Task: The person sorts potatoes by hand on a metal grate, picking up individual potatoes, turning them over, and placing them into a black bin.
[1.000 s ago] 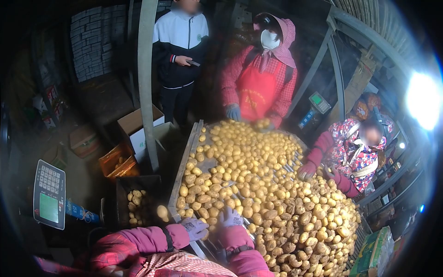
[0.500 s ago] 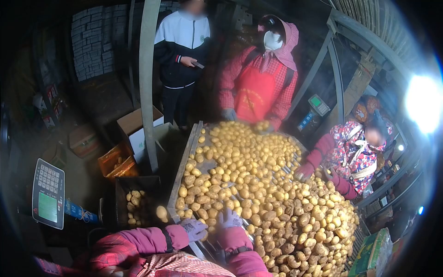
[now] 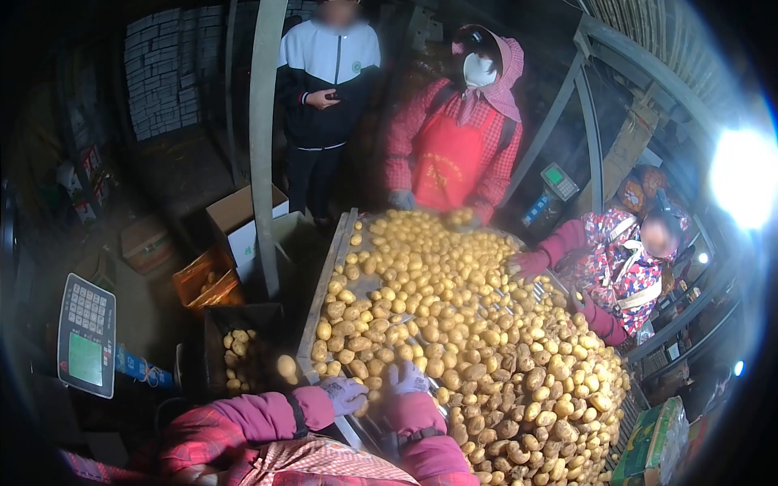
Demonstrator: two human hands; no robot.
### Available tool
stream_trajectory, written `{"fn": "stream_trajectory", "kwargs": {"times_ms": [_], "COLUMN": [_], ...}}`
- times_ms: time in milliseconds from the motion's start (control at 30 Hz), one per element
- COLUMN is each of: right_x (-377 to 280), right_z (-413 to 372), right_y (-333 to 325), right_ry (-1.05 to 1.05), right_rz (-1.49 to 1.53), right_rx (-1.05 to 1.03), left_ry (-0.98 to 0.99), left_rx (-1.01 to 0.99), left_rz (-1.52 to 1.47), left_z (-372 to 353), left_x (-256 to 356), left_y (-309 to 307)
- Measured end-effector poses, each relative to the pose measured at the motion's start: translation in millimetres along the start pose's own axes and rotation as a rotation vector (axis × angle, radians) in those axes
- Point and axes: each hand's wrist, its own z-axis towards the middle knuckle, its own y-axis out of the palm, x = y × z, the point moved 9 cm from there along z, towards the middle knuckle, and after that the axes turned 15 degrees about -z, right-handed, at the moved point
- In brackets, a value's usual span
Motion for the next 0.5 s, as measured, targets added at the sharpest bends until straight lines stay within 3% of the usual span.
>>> {"fn": "stream_trajectory", "kwargs": {"times_ms": [133,200,233,300,367,467,500], "right_x": [32,19,4,-29,-65,-15,-17], "right_z": [18,18,16,-1,-23,-18,-26], "right_y": [22,19,20,8,-19,-12,-12], "right_ry": [0.041,0.057,0.013,-0.103,-0.262,-0.305,-0.308], "right_rz": [0.342,0.507,0.618,0.739,0.761,0.057,-0.012], "right_rx": [0.16,0.082,0.059,0.052,0.086,0.4,0.382], "left_ry": [-0.304,-0.384,-0.729,-0.622,-0.285,-0.599,-0.613], "left_rx": [0.137,0.248,0.24,0.062,0.187,0.241,0.365], "left_rz": [-1.043,-1.439,-1.52,-1.923,-1.827,-1.728,-1.697], "left_z": [4,-3,-13,1,-15,-42,-53], "left_x": [-54,-55,-55,-130,-42,-38,-14], "left_y": [31,15,12,70,-11,-23,-46]}}
